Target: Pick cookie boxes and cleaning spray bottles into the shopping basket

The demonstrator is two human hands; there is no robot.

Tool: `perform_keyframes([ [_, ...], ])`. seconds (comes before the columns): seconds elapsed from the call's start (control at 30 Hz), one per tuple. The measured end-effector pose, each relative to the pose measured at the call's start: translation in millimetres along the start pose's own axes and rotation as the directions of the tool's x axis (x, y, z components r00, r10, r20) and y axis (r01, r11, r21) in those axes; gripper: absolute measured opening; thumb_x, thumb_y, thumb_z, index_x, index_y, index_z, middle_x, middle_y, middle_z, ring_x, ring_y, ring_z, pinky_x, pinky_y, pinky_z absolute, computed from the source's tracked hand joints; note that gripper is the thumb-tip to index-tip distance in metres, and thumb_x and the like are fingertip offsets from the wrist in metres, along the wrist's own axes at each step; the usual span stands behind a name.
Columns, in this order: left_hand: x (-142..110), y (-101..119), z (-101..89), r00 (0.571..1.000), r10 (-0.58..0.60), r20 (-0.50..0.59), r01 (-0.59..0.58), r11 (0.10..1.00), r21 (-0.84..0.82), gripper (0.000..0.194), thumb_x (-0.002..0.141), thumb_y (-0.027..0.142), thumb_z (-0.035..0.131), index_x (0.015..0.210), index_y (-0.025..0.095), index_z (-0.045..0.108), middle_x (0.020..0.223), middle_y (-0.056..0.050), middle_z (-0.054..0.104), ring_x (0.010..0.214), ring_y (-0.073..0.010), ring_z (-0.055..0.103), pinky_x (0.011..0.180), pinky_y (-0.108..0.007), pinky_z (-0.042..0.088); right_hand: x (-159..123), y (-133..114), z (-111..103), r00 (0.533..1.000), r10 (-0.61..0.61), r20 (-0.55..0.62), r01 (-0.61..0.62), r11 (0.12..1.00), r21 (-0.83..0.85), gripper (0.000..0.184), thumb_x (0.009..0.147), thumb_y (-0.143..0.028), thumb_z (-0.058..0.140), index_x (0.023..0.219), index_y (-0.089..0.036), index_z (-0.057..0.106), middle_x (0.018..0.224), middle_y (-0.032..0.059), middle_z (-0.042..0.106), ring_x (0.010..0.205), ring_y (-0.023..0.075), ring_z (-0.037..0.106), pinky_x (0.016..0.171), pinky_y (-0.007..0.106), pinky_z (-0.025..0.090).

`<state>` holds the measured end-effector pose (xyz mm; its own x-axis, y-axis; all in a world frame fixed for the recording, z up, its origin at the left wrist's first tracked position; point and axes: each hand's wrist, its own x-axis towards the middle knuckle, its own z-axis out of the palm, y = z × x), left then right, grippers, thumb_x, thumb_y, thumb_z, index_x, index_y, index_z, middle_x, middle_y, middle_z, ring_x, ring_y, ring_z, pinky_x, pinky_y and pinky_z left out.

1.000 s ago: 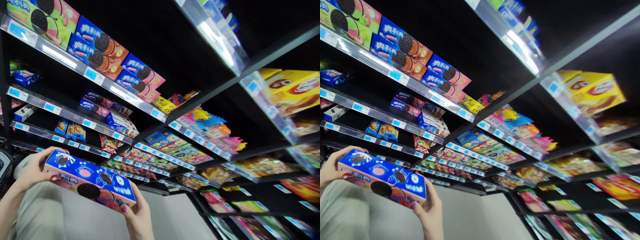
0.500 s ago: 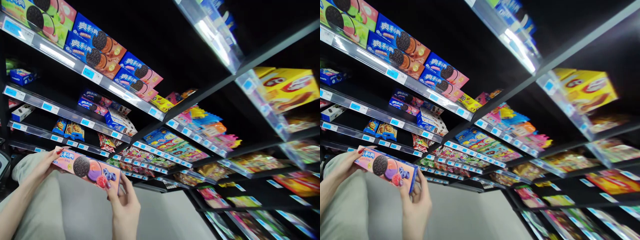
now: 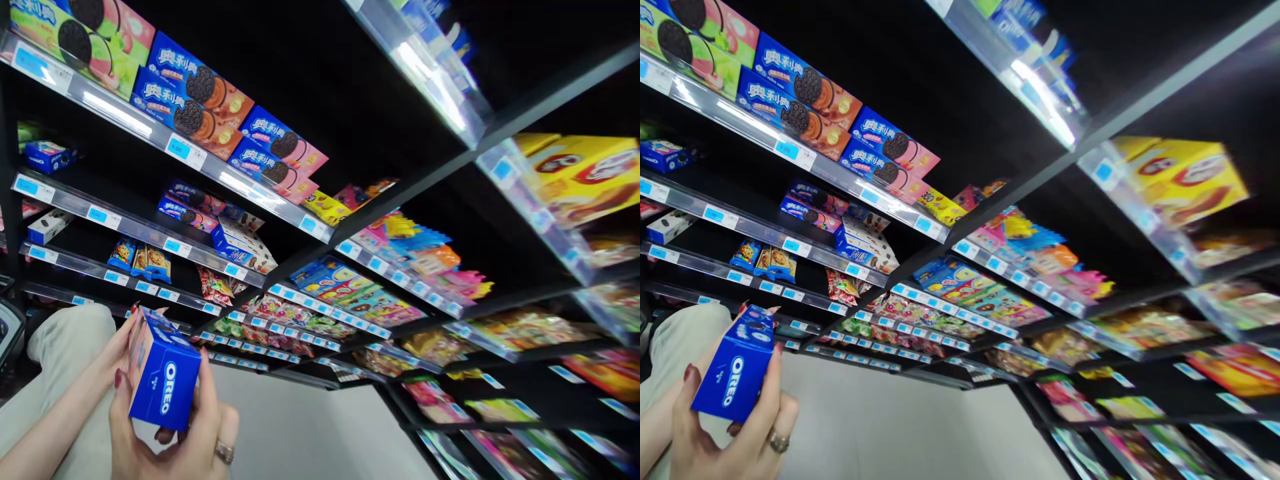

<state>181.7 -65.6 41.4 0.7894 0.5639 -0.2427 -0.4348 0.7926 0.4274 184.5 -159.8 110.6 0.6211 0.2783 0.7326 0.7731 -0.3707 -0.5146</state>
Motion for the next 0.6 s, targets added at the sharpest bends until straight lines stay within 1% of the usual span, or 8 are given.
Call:
perform_keyframes([
  [0.07, 5, -1, -7.8, 0.999, -0.039, 0.038, 0.042, 0.996, -0.081, 0.054, 0.093, 0.051, 0.055, 0.134, 0.016, 0.060, 0.083, -0.004, 0.076, 0.053, -0.0130, 0.067, 0.054, -0.021, 0.054, -1, -1, 1, 1.000, 0.019, -0.012, -0.019, 1.000, 0.016, 0.068, 0.075, -0.068, 0.064, 0.120, -0.017, 0.060, 0.071, 0.0017, 0.049, 0.037, 0.0084, 0.033, 0.029, 0.029, 0.037],
  [0.13, 14, -4, -19.6, 0.999, -0.033, 0.039, 0.037, 0.991, -0.129, 0.054, 0.095, 0.048, 0.053, 0.139, 0.016, 0.054, 0.090, -0.004, 0.077, 0.061, -0.0145, 0.070, 0.060, -0.022, 0.055, 2, 3, 3, 0.999, 0.044, -0.004, -0.044, 0.997, 0.065, 0.068, 0.074, -0.068, 0.065, 0.118, -0.016, 0.061, 0.072, 0.0013, 0.048, 0.039, 0.0090, 0.036, 0.031, 0.028, 0.038],
  [0.2, 23, -4, -31.3, 1.000, 0.012, -0.003, -0.012, 0.990, -0.143, 0.053, 0.095, 0.044, 0.054, 0.140, 0.015, 0.052, 0.094, -0.005, 0.076, 0.075, -0.0168, 0.072, 0.064, -0.021, 0.055, 9, 16, 4, 0.998, 0.068, -0.006, -0.066, 0.986, 0.156, 0.064, 0.075, -0.063, 0.068, 0.119, -0.016, 0.061, 0.076, 0.0026, 0.050, 0.050, 0.0135, 0.047, 0.039, 0.028, 0.044],
  [0.27, 26, 0, -38.8, 0.993, 0.103, -0.055, -0.108, 0.990, -0.089, 0.059, 0.090, 0.044, 0.063, 0.140, 0.015, 0.050, 0.103, -0.007, 0.075, 0.088, -0.0207, 0.073, 0.067, -0.022, 0.056, 20, 38, 6, 0.989, 0.145, 0.010, -0.141, 0.945, 0.294, 0.060, 0.076, -0.057, 0.070, 0.118, -0.016, 0.062, 0.085, 0.0057, 0.055, 0.069, 0.0186, 0.058, 0.053, 0.028, 0.052],
  [0.33, 22, 9, -40.6, 0.974, 0.218, -0.066, -0.217, 0.976, 0.033, 0.076, 0.078, 0.046, 0.076, 0.142, 0.017, 0.048, 0.112, -0.011, 0.073, 0.095, -0.0254, 0.072, 0.069, -0.026, 0.058, 34, 64, 9, 0.951, 0.292, 0.099, -0.304, 0.834, 0.460, 0.058, 0.074, -0.053, 0.072, 0.117, -0.015, 0.062, 0.097, 0.0082, 0.061, 0.082, 0.0208, 0.063, 0.064, 0.028, 0.055],
  [0.43, 8, 25, -36.2, 0.932, 0.363, 0.009, -0.357, 0.912, 0.203, 0.098, 0.056, 0.039, 0.092, 0.141, 0.020, 0.047, 0.121, -0.013, 0.069, 0.104, -0.0296, 0.069, 0.080, -0.029, 0.058, 51, 99, 15, 0.845, 0.440, 0.303, -0.522, 0.560, 0.643, 0.054, 0.072, -0.048, 0.075, 0.112, -0.014, 0.062, 0.099, 0.0082, 0.067, 0.082, 0.0209, 0.067, 0.063, 0.028, 0.055],
  [0.5, -2, 33, -32.4, 0.907, 0.417, 0.063, -0.414, 0.852, 0.321, 0.099, 0.049, 0.032, 0.095, 0.137, 0.023, 0.051, 0.125, -0.010, 0.067, 0.108, -0.0289, 0.067, 0.084, -0.028, 0.057, 57, 111, 18, 0.809, 0.452, 0.375, -0.568, 0.438, 0.697, 0.044, 0.073, -0.045, 0.074, 0.104, -0.015, 0.064, 0.090, 0.0059, 0.069, 0.077, 0.0192, 0.066, 0.060, 0.026, 0.053],
  [0.6, -12, 38, -28.2, 0.873, 0.473, 0.114, -0.464, 0.738, 0.490, 0.086, 0.048, 0.027, 0.094, 0.127, 0.027, 0.058, 0.132, -0.007, 0.063, 0.109, -0.0266, 0.066, 0.084, -0.025, 0.057, 60, 111, 23, 0.762, 0.494, 0.419, -0.601, 0.298, 0.742, 0.034, 0.069, -0.042, 0.075, 0.090, -0.016, 0.068, 0.080, 0.0037, 0.071, 0.071, 0.0171, 0.066, 0.059, 0.025, 0.053],
])
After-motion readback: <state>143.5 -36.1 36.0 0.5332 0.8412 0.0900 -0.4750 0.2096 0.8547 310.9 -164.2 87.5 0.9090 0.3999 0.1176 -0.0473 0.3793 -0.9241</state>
